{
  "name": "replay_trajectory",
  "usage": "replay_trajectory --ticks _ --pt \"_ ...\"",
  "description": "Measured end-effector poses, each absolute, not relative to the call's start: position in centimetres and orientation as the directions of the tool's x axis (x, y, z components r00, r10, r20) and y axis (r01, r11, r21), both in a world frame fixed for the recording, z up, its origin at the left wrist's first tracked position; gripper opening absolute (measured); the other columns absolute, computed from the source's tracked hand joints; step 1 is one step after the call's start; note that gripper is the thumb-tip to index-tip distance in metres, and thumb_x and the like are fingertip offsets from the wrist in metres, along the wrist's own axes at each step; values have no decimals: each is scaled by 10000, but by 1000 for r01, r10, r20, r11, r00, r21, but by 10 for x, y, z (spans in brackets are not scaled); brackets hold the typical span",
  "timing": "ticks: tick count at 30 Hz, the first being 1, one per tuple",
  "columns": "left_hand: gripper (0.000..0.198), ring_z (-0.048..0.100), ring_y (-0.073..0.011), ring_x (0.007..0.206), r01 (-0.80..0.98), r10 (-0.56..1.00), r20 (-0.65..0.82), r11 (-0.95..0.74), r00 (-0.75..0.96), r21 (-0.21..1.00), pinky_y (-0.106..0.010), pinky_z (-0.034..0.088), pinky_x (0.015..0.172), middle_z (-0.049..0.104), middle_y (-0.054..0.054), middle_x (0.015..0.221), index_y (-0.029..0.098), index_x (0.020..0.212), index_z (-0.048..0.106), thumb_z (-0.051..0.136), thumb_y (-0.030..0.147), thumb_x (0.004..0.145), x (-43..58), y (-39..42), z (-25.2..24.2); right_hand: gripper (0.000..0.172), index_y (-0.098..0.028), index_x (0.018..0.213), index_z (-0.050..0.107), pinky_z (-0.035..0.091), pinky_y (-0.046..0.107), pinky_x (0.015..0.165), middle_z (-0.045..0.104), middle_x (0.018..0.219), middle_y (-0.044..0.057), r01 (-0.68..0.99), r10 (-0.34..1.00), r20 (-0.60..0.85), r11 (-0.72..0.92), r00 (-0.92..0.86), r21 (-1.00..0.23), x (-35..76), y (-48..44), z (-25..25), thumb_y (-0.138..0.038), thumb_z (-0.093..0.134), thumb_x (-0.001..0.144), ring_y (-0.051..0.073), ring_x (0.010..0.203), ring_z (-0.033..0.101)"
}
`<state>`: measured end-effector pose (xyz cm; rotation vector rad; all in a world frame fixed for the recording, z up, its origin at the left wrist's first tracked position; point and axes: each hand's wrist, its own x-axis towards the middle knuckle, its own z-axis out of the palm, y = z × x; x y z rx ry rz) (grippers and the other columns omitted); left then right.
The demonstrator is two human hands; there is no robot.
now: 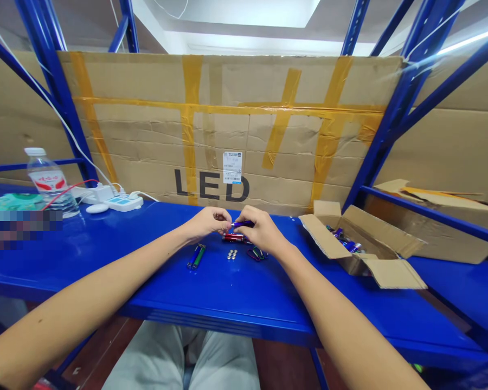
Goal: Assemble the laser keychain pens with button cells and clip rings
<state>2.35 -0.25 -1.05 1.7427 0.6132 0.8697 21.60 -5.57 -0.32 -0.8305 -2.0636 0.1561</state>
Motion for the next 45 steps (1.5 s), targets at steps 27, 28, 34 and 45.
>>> replay_trajectory --ticks 27,28,34,45 --pt "55 584 -111 673 158 608 551 -741 571 653 -238 446 658 680 3 694 140 717 689 646 142 751 26 -26 -4 216 -155 713 609 327 233 477 519 565 -35 428 844 342 511 -413 -746 220 -64 5 -354 670 771 86 486 429" --pt "63 591 -112 682 163 588 558 -759 586 630 -237 450 668 684 4 700 143 718 689 639 128 753 26 -27 -4 226 -156 711 604 302 225 437 481 521 -50 413 861 287 463 -421 -784 220 -64 5 -363 678 763 76 439 395" --pt "117 611 -115 700 206 465 624 -873 628 443 -240 453 693 706 -3 743 164 744 701 623 86 785 27 -28 -6 275 -158 738 597 281 210 305 482 506 -58 303 879 110 274 -464 -913 226 -60 -1 -409 711 741 53 327 332" --pt "135 622 -127 742 210 402 655 -911 640 355 -254 452 709 717 -27 811 158 803 697 591 76 818 25 -23 -6 386 -169 761 528 245 199 406 447 576 -66 283 886 123 271 -446 -920 218 -61 -2 -507 711 729 50 440 330"
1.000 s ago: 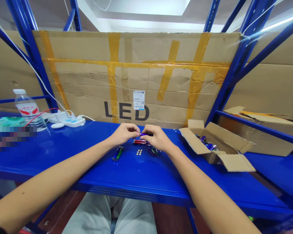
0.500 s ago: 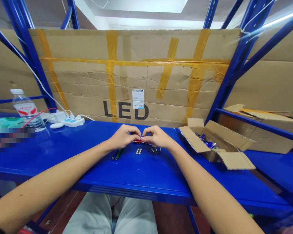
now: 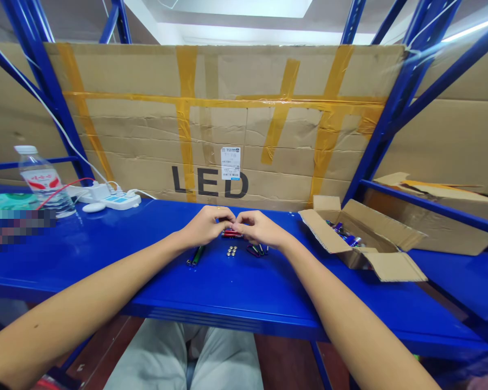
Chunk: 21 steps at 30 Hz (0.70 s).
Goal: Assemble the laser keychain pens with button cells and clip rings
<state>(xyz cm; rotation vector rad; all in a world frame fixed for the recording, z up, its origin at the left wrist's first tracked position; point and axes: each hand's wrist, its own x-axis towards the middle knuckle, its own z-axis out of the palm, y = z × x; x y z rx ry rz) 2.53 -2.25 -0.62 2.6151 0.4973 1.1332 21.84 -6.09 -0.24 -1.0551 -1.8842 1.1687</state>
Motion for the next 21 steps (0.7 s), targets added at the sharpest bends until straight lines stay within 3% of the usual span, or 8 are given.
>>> replay_trajectory --ticks 4,7,11,18,21 --pt "104 606 -129 724 212 470 630 -871 618 443 -254 448 689 702 -18 776 155 774 686 599 108 807 26 -22 -6 332 -185 779 493 374 230 543 538 725 -38 325 878 312 433 -363 -841 213 -61 -2 -272 769 616 103 618 479" --pt "80 600 -134 730 224 528 619 -835 581 502 -254 447 688 696 -17 764 149 756 676 611 121 793 26 -22 -6 246 -191 769 479 393 249 576 542 731 -33 319 867 372 474 -332 -821 212 -59 -6 -205 689 640 121 645 506" --pt "68 593 -133 735 216 558 618 -813 554 540 -251 445 689 691 -12 761 147 757 669 612 128 788 26 -22 -6 185 -188 759 496 385 253 567 551 728 -21 341 839 436 535 -327 -773 213 -59 -7 -232 666 700 121 627 501" --pt "77 603 -133 743 219 554 635 -820 539 529 -251 445 702 695 -13 763 147 749 662 608 100 778 27 -21 -9 202 -168 731 572 399 271 615 574 746 18 489 757 520 653 -395 -578 217 -61 -2 -344 643 799 135 672 505" --pt "81 609 -131 744 221 508 665 -854 548 471 -254 453 713 695 -15 771 151 756 660 607 99 789 27 -20 -11 250 -166 733 569 366 256 546 553 672 1 492 798 466 603 -383 -628 218 -61 -1 -395 637 804 116 589 471"
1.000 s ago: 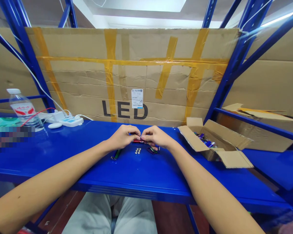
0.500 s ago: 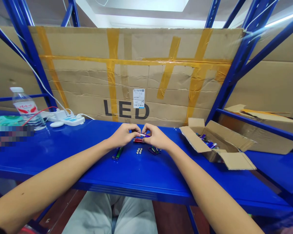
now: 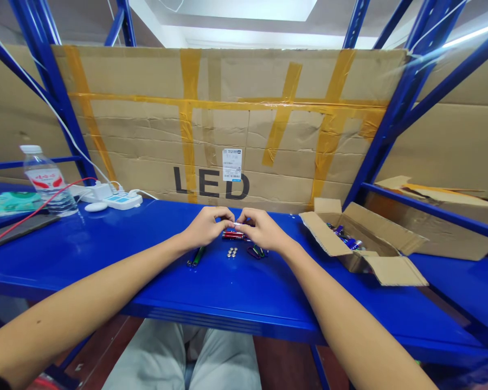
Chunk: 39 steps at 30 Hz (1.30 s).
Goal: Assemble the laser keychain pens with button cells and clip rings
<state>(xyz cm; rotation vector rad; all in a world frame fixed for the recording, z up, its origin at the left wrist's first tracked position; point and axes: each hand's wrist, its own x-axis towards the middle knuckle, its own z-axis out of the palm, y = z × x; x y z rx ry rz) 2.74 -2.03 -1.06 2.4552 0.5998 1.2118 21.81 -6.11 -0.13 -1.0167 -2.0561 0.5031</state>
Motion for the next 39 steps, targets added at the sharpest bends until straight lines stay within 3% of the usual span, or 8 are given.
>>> replay_trajectory --ticks 7,13,18,22,26,39 --pt "113 615 -138 753 247 329 719 -943 612 222 -271 465 714 694 -36 821 162 831 649 548 123 866 26 -21 -13 363 -189 681 493 235 208 393 343 475 -87 258 886 192 320 -422 -911 220 -61 -1 -494 680 748 57 403 283" --pt "135 614 -150 776 291 279 697 -951 661 104 -284 463 733 687 -50 851 160 863 629 505 122 901 26 -22 -13 436 -191 651 478 254 216 356 317 474 -92 153 872 89 184 -482 -971 221 -58 -4 -559 700 722 47 385 228" --pt "109 611 -155 785 280 307 673 -948 673 152 -272 459 725 679 -53 844 149 853 625 528 112 887 27 -25 -13 460 -175 625 496 277 234 420 456 530 -35 306 886 149 304 -439 -902 223 -53 -6 -597 620 761 77 434 353" --pt "103 605 -148 784 295 362 641 -931 677 214 -268 457 722 670 -41 844 154 852 623 538 100 870 27 -23 -13 424 -161 621 540 325 259 521 521 572 -3 462 866 247 449 -434 -765 221 -53 -5 -519 527 847 107 521 409" --pt "68 600 -152 793 310 403 643 -915 651 258 -284 458 743 668 -33 848 159 853 623 566 123 864 27 -19 -13 385 -167 633 564 337 270 559 514 562 -8 533 867 304 485 -393 -693 217 -54 -2 -447 478 883 120 543 421" --pt "72 619 -148 804 275 457 692 -889 558 366 -287 484 765 685 -21 845 172 869 634 566 146 867 28 -18 -11 406 -169 720 537 303 266 531 460 552 -37 412 886 274 423 -373 -807 217 -54 -1 -547 507 867 105 521 397"
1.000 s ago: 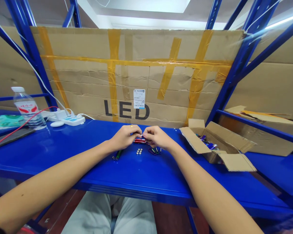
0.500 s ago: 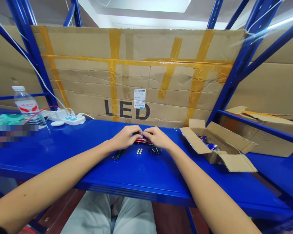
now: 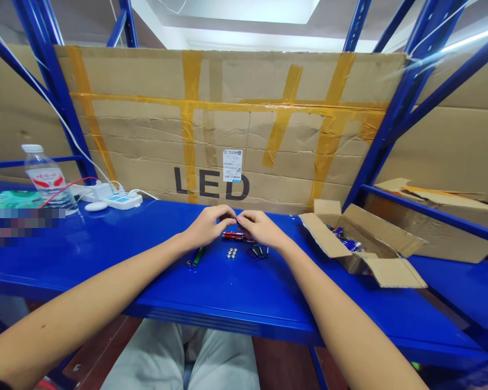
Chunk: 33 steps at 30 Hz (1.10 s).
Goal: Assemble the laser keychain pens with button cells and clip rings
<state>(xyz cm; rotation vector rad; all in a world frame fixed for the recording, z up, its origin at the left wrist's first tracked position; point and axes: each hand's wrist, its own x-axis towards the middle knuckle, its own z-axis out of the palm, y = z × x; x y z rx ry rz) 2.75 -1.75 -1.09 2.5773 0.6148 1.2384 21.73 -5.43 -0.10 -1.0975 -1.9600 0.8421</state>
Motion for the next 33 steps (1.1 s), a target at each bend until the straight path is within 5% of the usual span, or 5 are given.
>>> replay_trajectory --ticks 5,12,20,29,33 --pt "77 624 -146 814 300 469 719 -883 512 362 -288 486 783 692 -30 870 167 891 642 567 158 877 27 -18 -10 286 -159 919 585 375 268 536 545 702 -16 265 903 211 323 -375 -909 215 -57 0 -400 654 782 97 551 461" --pt "183 604 -181 883 355 441 739 -890 510 287 -338 492 817 640 -61 927 167 1043 623 527 201 891 29 -22 -13 274 -172 934 549 481 311 634 603 734 2 28 918 242 264 -315 -964 209 -50 -11 -335 683 760 135 642 586" --pt "742 508 -273 1096 415 408 642 -897 649 152 -446 452 966 504 -116 1153 199 1371 439 745 315 706 34 -20 -18 277 -200 1020 498 527 321 615 679 764 28 -3 938 249 256 -240 -967 202 -52 -12 -270 639 792 189 723 675" --pt "745 525 -279 1068 420 374 578 -906 725 59 -439 466 913 533 -110 1142 189 1335 441 776 327 684 27 -19 -11 319 -197 1055 496 555 351 659 707 794 50 10 943 222 232 -248 -973 199 -53 -14 -245 664 788 200 737 691" --pt "662 536 -288 1082 432 385 603 -899 699 73 -443 465 931 549 -134 1159 145 1248 486 774 360 692 27 -15 -12 272 -187 1036 532 536 343 662 681 760 48 204 963 241 261 -119 -944 207 -46 -10 -281 646 808 182 685 658"
